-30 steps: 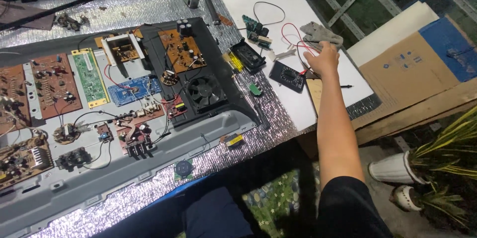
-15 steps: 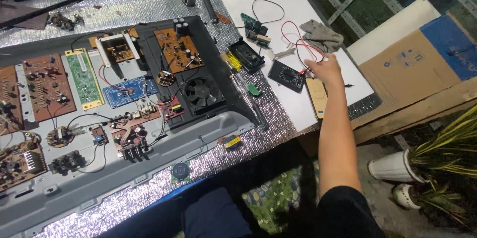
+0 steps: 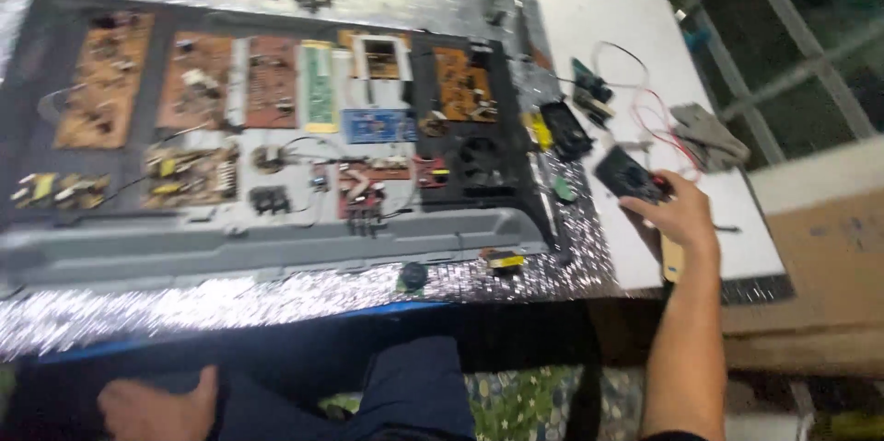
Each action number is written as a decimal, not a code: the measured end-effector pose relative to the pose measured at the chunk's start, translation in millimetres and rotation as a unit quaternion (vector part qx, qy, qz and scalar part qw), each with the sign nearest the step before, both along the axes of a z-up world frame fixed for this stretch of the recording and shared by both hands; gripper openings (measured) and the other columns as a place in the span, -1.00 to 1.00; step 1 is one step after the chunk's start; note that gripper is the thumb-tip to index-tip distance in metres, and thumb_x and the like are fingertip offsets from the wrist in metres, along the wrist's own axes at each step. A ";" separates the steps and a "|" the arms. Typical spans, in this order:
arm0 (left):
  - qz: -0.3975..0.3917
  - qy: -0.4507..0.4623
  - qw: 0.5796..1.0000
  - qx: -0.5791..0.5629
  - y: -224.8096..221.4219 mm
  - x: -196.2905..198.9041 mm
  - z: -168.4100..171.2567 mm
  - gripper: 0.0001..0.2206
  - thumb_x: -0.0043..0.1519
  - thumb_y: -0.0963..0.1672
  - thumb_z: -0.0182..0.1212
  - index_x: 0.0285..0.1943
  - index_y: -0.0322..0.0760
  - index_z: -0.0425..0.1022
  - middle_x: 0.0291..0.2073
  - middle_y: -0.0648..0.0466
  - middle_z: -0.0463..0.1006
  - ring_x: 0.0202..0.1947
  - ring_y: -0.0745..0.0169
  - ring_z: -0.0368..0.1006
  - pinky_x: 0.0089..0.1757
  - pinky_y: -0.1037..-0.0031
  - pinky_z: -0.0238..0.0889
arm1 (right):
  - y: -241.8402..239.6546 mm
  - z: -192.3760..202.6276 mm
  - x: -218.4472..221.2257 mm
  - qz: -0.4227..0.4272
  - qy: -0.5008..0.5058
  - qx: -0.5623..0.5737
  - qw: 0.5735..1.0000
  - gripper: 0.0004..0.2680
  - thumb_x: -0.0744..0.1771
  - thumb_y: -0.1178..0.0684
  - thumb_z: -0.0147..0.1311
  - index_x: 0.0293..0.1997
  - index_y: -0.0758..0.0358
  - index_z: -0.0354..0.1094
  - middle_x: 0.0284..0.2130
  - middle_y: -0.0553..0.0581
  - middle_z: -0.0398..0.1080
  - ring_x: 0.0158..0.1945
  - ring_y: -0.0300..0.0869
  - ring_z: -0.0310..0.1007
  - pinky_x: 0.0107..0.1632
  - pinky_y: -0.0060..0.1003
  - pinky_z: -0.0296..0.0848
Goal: Inspecting and testing the internal components of a disassembled television using a multimeter and manual manipulation of wires.
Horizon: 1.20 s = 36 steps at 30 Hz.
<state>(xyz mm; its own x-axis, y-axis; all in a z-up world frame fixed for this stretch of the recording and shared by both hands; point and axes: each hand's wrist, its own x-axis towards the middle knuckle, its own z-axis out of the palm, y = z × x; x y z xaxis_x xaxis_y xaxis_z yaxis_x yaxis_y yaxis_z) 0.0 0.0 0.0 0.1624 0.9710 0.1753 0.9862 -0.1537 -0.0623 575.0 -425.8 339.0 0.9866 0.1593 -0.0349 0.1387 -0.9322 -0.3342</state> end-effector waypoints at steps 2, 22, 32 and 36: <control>-0.014 -0.044 0.999 -0.014 -6.9 6.0 25.4 0.10 -0.09 0.28 0.27 0.40 -0.73 0.30 0.22 -0.38 0.46 0.19 -0.27 0.43 0.13 0.14 0.31 | -20.1 -13.9 12.5 0.038 -0.053 0.036 0.997 -0.45 0.14 -0.21 0.42 0.20 0.17 0.40 -0.01 0.15 0.48 0.02 -0.11 0.42 0.11 -0.24 0.31; -0.137 -0.674 0.665 -0.292 -87.5 37.9 236.6 -0.18 0.03 -0.10 0.40 0.53 -0.20 0.09 0.37 0.03 0.40 0.27 0.15 0.46 0.16 0.32 0.29 | 94.4 37.6 -216.4 0.307 -0.356 0.353 0.809 -0.38 0.12 0.45 0.07 0.39 0.77 0.10 0.22 0.59 0.15 0.24 0.22 0.16 0.38 -0.06 0.20; -0.467 -0.683 0.404 -0.389 -118.8 84.0 350.7 -0.05 0.00 0.11 0.44 0.54 -0.24 0.02 0.27 -0.12 0.44 0.25 0.06 0.46 0.29 0.31 0.22 | 132.9 -35.9 -307.2 0.343 -0.430 0.376 0.745 -0.48 0.07 0.15 0.24 0.15 0.25 0.22 0.01 0.39 0.21 -0.04 0.07 0.33 0.06 -0.16 0.38; -0.460 -0.699 0.450 -0.312 -148.3 105.9 353.6 -0.51 0.19 -0.09 0.40 0.30 -0.30 0.42 0.04 0.05 0.62 -0.10 0.30 0.65 0.01 0.52 0.48 | 125.2 -71.8 -326.0 0.352 -0.397 0.420 0.737 -0.61 0.22 -0.22 0.20 0.05 0.13 0.32 -0.04 0.29 0.30 -0.08 -0.01 0.40 0.06 -0.23 0.41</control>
